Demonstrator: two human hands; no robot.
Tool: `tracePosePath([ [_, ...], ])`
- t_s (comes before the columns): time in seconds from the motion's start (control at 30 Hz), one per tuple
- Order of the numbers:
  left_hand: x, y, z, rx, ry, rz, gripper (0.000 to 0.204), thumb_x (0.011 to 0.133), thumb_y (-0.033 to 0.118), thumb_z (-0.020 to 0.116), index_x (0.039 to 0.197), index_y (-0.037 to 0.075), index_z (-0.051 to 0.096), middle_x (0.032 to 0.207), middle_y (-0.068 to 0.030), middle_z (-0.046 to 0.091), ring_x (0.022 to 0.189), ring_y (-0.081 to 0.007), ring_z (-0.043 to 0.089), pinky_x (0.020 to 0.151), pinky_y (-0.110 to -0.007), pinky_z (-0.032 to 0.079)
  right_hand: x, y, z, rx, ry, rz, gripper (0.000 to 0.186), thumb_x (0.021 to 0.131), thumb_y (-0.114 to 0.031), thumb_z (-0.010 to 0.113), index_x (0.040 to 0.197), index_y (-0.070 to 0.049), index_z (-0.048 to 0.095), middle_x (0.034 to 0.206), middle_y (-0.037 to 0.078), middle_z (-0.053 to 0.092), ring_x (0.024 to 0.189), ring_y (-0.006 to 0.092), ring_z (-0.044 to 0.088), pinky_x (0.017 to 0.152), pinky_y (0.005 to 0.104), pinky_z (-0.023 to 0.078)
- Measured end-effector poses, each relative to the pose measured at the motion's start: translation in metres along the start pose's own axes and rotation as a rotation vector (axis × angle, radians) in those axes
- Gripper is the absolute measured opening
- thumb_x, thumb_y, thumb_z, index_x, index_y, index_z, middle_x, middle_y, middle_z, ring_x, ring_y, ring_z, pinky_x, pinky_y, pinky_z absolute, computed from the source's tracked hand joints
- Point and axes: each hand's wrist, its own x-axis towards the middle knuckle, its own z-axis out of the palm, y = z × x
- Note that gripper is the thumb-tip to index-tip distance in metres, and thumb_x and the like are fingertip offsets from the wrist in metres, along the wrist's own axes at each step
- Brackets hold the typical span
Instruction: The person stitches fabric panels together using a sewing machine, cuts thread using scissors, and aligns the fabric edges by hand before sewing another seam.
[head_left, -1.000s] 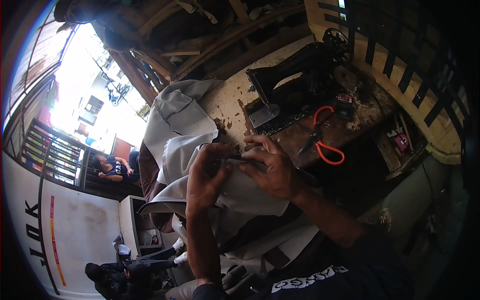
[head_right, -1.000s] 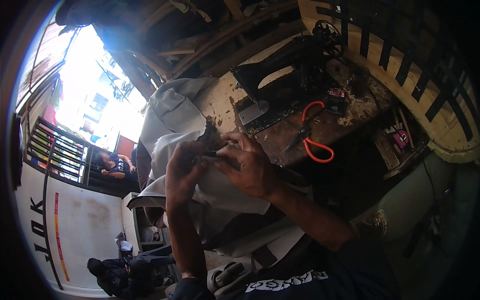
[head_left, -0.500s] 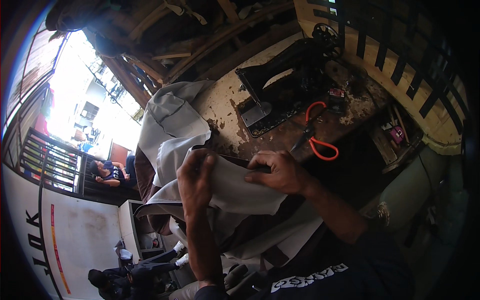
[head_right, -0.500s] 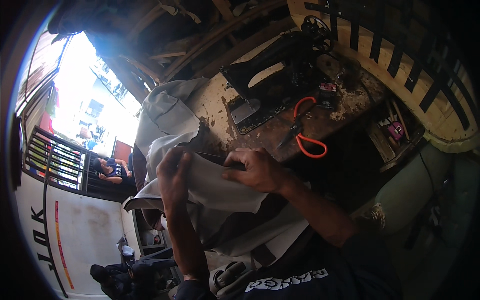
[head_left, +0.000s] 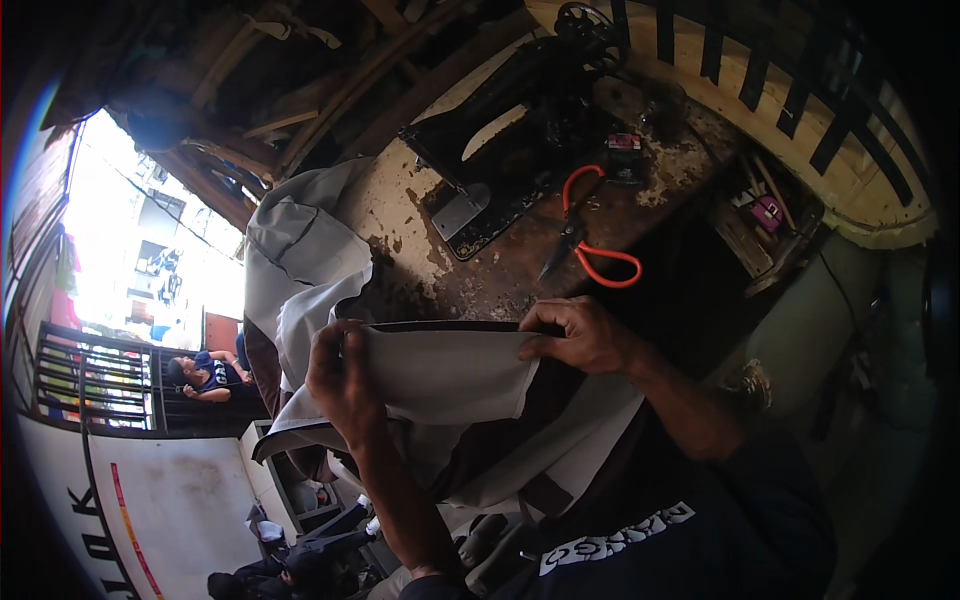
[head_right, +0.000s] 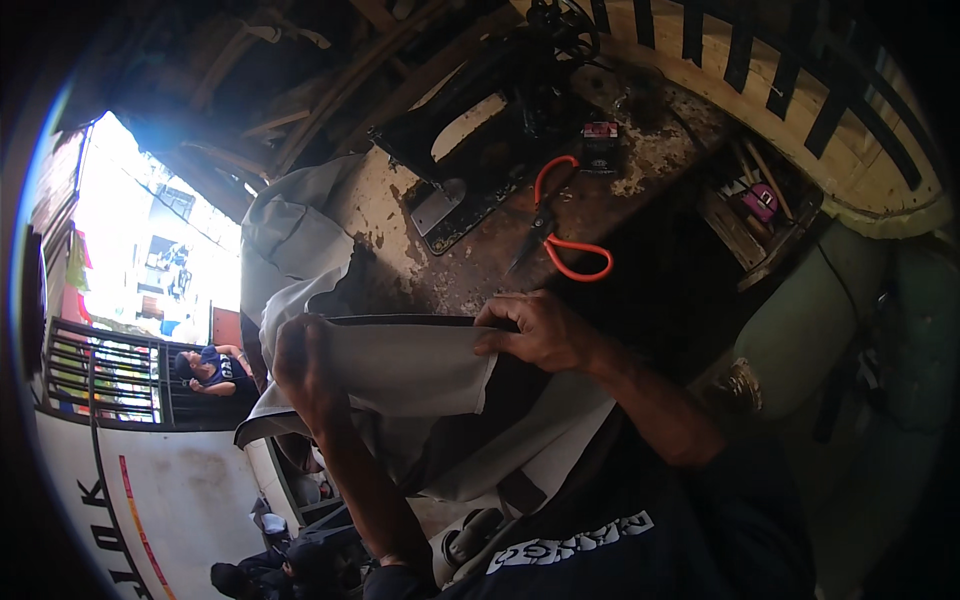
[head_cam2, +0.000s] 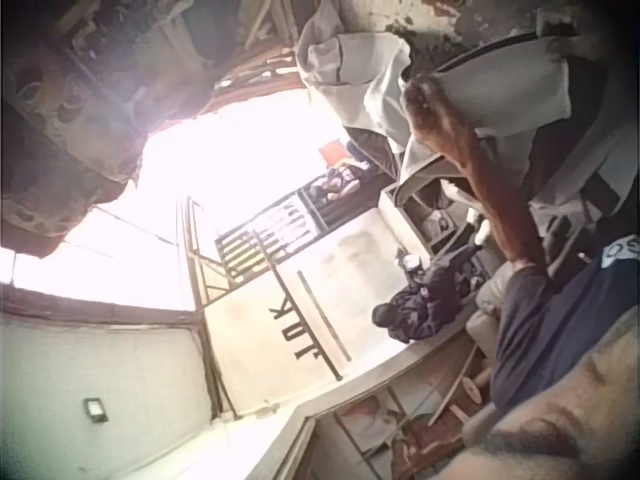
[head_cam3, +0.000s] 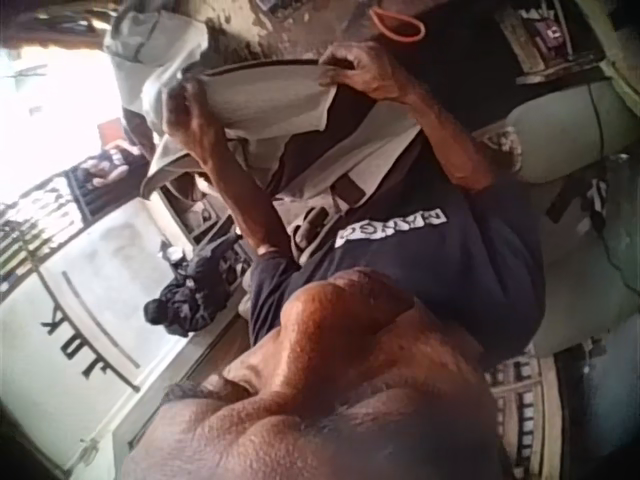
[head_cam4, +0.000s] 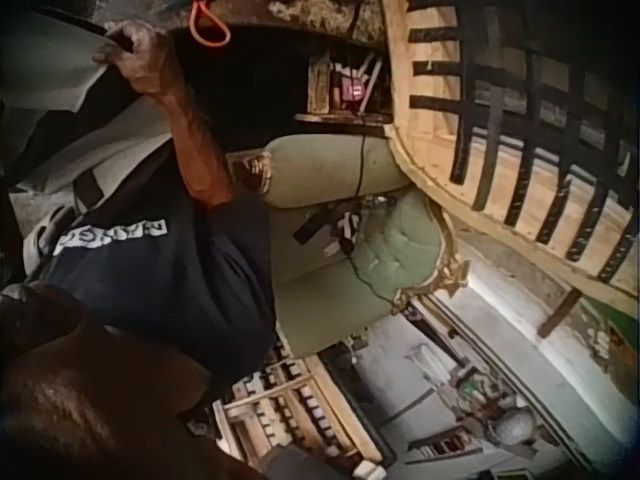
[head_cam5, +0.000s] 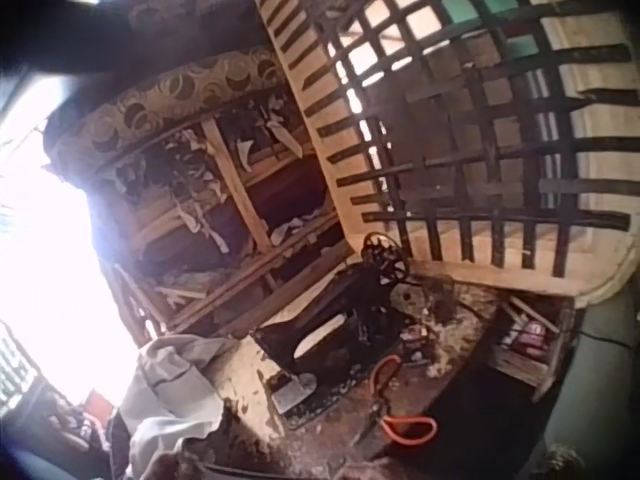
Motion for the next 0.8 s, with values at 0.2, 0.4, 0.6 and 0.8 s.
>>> tracePosePath([
  [0.2, -0.008, -0.013, -0.004, -0.055, 0.031, 0.055, 0.009, 0.099, 0.006, 0.066, 0.105, 0.001, 0.071, 0.104, -0.0057, 0.072, 0.098, -0.0133, 0.064, 0.094, -0.028, 0.048, -0.006, 0.004, 0.008, 0.183, 0.099, 0.118, 0.031, 0.087, -0.021, 0.086, 0.107, -0.001, 0.073, 0.098, 0.008, 0.076, 0.091, 0.0188, 0.073, 0.082, 0.0329, 0.055],
  [0.4, -0.013, -0.017, -0.007, -0.127, 0.012, 0.118, 0.009, 0.098, 0.003, 0.065, 0.105, 0.001, 0.07, 0.106, -0.0082, 0.072, 0.101, -0.0166, 0.066, 0.097, -0.031, 0.049, -0.012, 0.006, 0.005, 0.035, 0.034, -0.003, 0.035, 0.087, -0.024, 0.086, 0.111, -0.001, 0.075, 0.101, 0.011, 0.076, 0.093, 0.0238, 0.075, 0.082, 0.0356, 0.056],
  [0.6, -0.009, -0.022, -0.01, -0.118, 0.007, 0.076, 0.009, 0.1, 0.005, 0.064, 0.105, 0.001, 0.07, 0.106, -0.0075, 0.072, 0.099, -0.0154, 0.065, 0.093, -0.029, 0.049, -0.017, 0.002, -0.002, -0.02, -0.045, -0.041, 0.042, 0.089, -0.031, 0.083, 0.116, -0.001, 0.074, 0.107, 0.018, 0.074, 0.103, 0.0343, 0.074, 0.088, 0.042, 0.057],
  [0.8, -0.002, -0.026, -0.011, -0.123, 0.018, 0.001, 0.009, 0.101, 0.007, 0.065, 0.105, 0.001, 0.071, 0.101, -0.0045, 0.072, 0.093, -0.0118, 0.064, 0.089, -0.027, 0.048, -0.02, 0.007, -0.009, -0.001, -0.12, -0.062, 0.04, 0.09, -0.028, 0.081, 0.12, -0.001, 0.072, 0.113, 0.018, 0.074, 0.107, 0.0356, 0.073, 0.093, 0.0435, 0.057],
])
